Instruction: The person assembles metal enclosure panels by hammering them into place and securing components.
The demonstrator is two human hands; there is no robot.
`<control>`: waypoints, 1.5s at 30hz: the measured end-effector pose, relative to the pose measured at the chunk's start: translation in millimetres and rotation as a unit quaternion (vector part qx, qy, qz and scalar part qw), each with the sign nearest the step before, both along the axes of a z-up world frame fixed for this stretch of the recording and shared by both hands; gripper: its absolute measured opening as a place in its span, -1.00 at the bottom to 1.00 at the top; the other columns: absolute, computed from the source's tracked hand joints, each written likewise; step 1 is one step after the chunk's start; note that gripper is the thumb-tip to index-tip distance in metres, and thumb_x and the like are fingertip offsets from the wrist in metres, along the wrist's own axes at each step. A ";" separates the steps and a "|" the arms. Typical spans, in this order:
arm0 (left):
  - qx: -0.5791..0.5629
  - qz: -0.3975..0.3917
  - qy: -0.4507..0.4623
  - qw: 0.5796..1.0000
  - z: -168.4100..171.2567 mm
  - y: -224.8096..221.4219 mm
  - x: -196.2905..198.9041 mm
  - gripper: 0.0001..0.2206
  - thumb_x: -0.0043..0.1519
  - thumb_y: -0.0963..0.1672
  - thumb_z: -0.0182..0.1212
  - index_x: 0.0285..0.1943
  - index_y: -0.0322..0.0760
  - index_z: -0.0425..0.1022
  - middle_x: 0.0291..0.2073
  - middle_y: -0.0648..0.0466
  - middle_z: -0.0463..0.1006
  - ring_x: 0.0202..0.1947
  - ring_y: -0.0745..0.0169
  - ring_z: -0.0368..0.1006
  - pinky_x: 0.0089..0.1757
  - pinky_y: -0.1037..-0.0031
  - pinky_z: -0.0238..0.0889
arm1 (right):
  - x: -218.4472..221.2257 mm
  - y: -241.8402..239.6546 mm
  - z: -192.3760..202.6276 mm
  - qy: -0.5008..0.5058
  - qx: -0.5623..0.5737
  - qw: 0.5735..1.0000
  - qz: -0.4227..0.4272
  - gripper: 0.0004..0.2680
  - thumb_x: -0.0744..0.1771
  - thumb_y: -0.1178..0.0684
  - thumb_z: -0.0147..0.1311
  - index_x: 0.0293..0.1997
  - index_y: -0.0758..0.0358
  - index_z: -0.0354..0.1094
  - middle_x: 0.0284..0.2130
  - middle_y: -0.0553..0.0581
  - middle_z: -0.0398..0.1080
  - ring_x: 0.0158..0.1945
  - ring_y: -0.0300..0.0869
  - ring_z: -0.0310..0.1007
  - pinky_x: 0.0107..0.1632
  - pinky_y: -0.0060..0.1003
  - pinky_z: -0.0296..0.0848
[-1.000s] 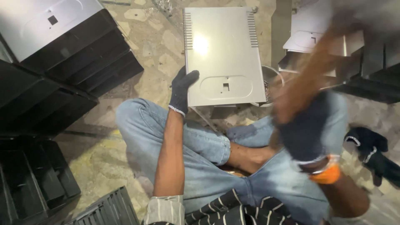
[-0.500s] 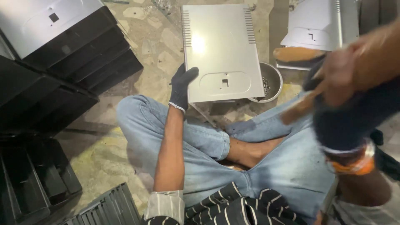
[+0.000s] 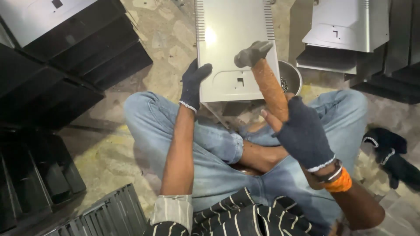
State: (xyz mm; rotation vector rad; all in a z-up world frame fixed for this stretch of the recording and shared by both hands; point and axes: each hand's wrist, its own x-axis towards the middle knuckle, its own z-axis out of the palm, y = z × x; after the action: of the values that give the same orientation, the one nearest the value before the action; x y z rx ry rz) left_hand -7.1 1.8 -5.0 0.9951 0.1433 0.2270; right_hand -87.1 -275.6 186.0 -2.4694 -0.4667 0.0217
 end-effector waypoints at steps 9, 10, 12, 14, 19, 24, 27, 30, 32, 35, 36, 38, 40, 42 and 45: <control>0.012 0.002 0.003 1.000 0.4 -2.3 0.5 -0.54 0.22 -0.15 0.28 0.28 -0.56 0.44 -0.01 -0.09 0.58 -0.09 0.18 0.52 -0.06 0.40 0.43 | 3.3 -15.2 -21.7 0.030 -0.034 0.999 -0.018 -0.68 0.28 -0.14 0.27 -0.18 0.35 0.33 -0.53 0.33 0.44 -0.39 0.18 0.52 -0.36 0.00 0.39; 0.006 -0.001 0.007 1.000 4.0 -3.1 -4.7 -0.53 0.21 -0.14 0.27 0.30 -0.53 0.43 0.01 -0.08 0.59 -0.08 0.19 0.52 -0.04 0.42 0.43 | 4.7 -15.5 -6.4 0.022 -0.015 0.999 -0.047 -0.67 0.30 -0.14 0.29 -0.24 0.39 0.31 -0.55 0.32 0.38 -0.44 0.12 0.49 -0.36 -0.04 0.39; -0.005 -0.006 0.000 1.000 9.6 -8.3 0.2 -0.52 0.21 -0.14 0.27 0.32 -0.50 0.41 0.02 -0.07 0.59 -0.06 0.20 0.53 -0.03 0.44 0.43 | 13.6 -23.6 18.0 0.002 -0.001 0.997 -0.080 -0.64 0.33 -0.15 0.32 -0.30 0.43 0.29 -0.57 0.31 0.32 -0.48 0.06 0.47 -0.35 -0.07 0.39; -0.013 -0.006 0.000 1.000 9.9 -6.4 -2.1 -0.52 0.20 -0.14 0.27 0.31 -0.51 0.41 0.02 -0.07 0.58 -0.07 0.18 0.53 -0.03 0.40 0.43 | 16.3 -32.4 30.1 -0.128 0.124 0.984 -0.021 -0.74 0.40 -0.07 0.23 -0.04 0.38 0.35 -0.44 0.17 0.46 -0.34 -0.14 0.56 -0.26 -0.26 0.50; 0.008 0.003 0.012 1.000 14.5 -5.1 -3.6 -0.51 0.20 -0.14 0.25 0.31 -0.51 0.42 0.01 -0.06 0.58 -0.06 0.19 0.52 -0.02 0.41 0.42 | 14.9 -13.7 0.0 -0.058 0.063 0.994 -0.066 -0.68 0.36 -0.15 0.19 -0.08 0.39 0.31 -0.46 0.30 0.47 -0.34 0.03 0.56 -0.28 -0.12 0.48; 0.022 0.008 0.023 0.999 17.0 -8.0 -8.7 -0.52 0.20 -0.15 0.26 0.30 -0.52 0.43 0.00 -0.06 0.58 -0.07 0.18 0.50 -0.02 0.39 0.40 | 19.4 -11.3 -39.5 -0.003 0.016 0.994 -0.106 -0.63 0.32 -0.21 0.16 -0.12 0.41 0.28 -0.47 0.41 0.48 -0.34 0.17 0.57 -0.29 0.00 0.46; -0.008 -0.004 0.012 1.000 21.2 -5.8 -5.4 -0.52 0.19 -0.13 0.25 0.30 -0.47 0.41 0.01 -0.04 0.59 -0.05 0.19 0.53 -0.01 0.41 0.41 | 32.2 -16.5 -26.3 0.043 -0.041 0.997 -0.040 -0.65 0.31 -0.15 0.18 -0.11 0.41 0.28 -0.49 0.40 0.46 -0.32 0.27 0.53 -0.31 0.07 0.41; 0.022 -0.001 0.009 1.000 10.7 -7.8 1.7 -0.55 0.21 -0.14 0.26 0.28 -0.51 0.44 0.00 -0.04 0.59 -0.06 0.22 0.52 -0.02 0.42 0.40 | 34.4 -25.0 29.7 -0.113 0.000 0.993 -0.027 -0.69 0.37 -0.11 0.24 -0.11 0.39 0.30 -0.40 0.37 0.43 -0.30 0.18 0.49 -0.26 0.03 0.41; -0.017 0.003 0.025 1.000 10.7 -4.9 -3.3 -0.54 0.19 -0.16 0.25 0.28 -0.51 0.44 -0.03 -0.06 0.59 -0.10 0.19 0.52 -0.05 0.39 0.42 | 31.7 -27.3 71.4 -0.228 0.155 0.958 0.084 -0.80 0.44 -0.03 0.05 0.06 0.29 0.29 -0.24 0.20 0.46 -0.17 -0.07 0.52 -0.14 -0.17 0.45; 0.002 0.011 0.025 1.000 5.3 -3.4 1.5 -0.54 0.20 -0.16 0.26 0.29 -0.49 0.44 -0.03 -0.04 0.59 -0.09 0.22 0.51 -0.04 0.41 0.41 | 37.6 -51.4 18.2 -0.144 0.092 0.984 0.045 -0.73 0.41 -0.06 0.05 0.12 0.31 0.26 -0.24 0.26 0.47 -0.16 0.01 0.52 -0.12 -0.10 0.44; 0.003 0.011 0.024 1.000 5.3 -2.4 2.1 -0.54 0.20 -0.16 0.26 0.29 -0.49 0.44 -0.03 -0.04 0.59 -0.09 0.22 0.51 -0.04 0.41 0.41 | 41.7 -55.0 -24.8 -0.103 0.059 0.993 0.026 -0.70 0.40 -0.07 0.05 0.16 0.32 0.24 -0.24 0.29 0.48 -0.15 0.05 0.52 -0.11 -0.07 0.44; 0.020 0.019 0.034 0.999 3.9 -2.3 2.2 -0.55 0.18 -0.16 0.26 0.26 -0.51 0.46 -0.04 -0.06 0.60 -0.10 0.20 0.53 -0.05 0.41 0.42 | 40.5 -72.8 -106.8 -0.019 -0.008 1.000 -0.013 -0.63 0.37 -0.10 0.04 0.22 0.35 0.21 -0.24 0.35 0.50 -0.14 0.12 0.52 -0.08 0.00 0.43; 0.027 0.015 0.032 0.999 10.2 -2.3 -0.8 -0.54 0.19 -0.16 0.26 0.27 -0.51 0.45 -0.03 -0.05 0.60 -0.10 0.22 0.52 -0.05 0.42 0.42 | 34.8 -36.0 -64.7 0.068 -0.076 0.993 -0.052 -0.56 0.35 -0.13 0.04 0.29 0.37 0.18 -0.24 0.41 0.52 -0.13 0.20 0.53 -0.06 0.07 0.42; 0.031 0.008 0.029 0.999 12.8 -7.7 -2.7 -0.54 0.19 -0.15 0.26 0.28 -0.50 0.45 -0.02 -0.05 0.60 -0.09 0.23 0.52 -0.04 0.43 0.41 | 23.3 -14.5 -38.5 0.112 -0.112 0.984 -0.076 -0.53 0.33 -0.14 0.04 0.32 0.38 0.17 -0.24 0.44 0.53 -0.12 0.24 0.53 -0.05 0.10 0.42; 0.013 0.009 0.024 1.000 11.5 -1.9 -1.8 -0.53 0.19 -0.15 0.25 0.28 -0.50 0.44 -0.03 -0.06 0.60 -0.10 0.19 0.53 -0.05 0.40 0.42 | 33.4 -19.3 -39.0 0.076 -0.043 0.996 0.009 -0.69 0.33 -0.16 0.11 -0.12 0.37 0.44 -0.43 0.32 0.51 -0.30 0.16 0.54 -0.23 -0.01 0.41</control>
State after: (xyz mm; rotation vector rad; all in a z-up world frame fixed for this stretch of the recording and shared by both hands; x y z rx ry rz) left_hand -9.0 -0.1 6.5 1.0256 0.1931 0.2219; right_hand -53.8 -294.9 147.0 -2.5251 -0.4309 0.2404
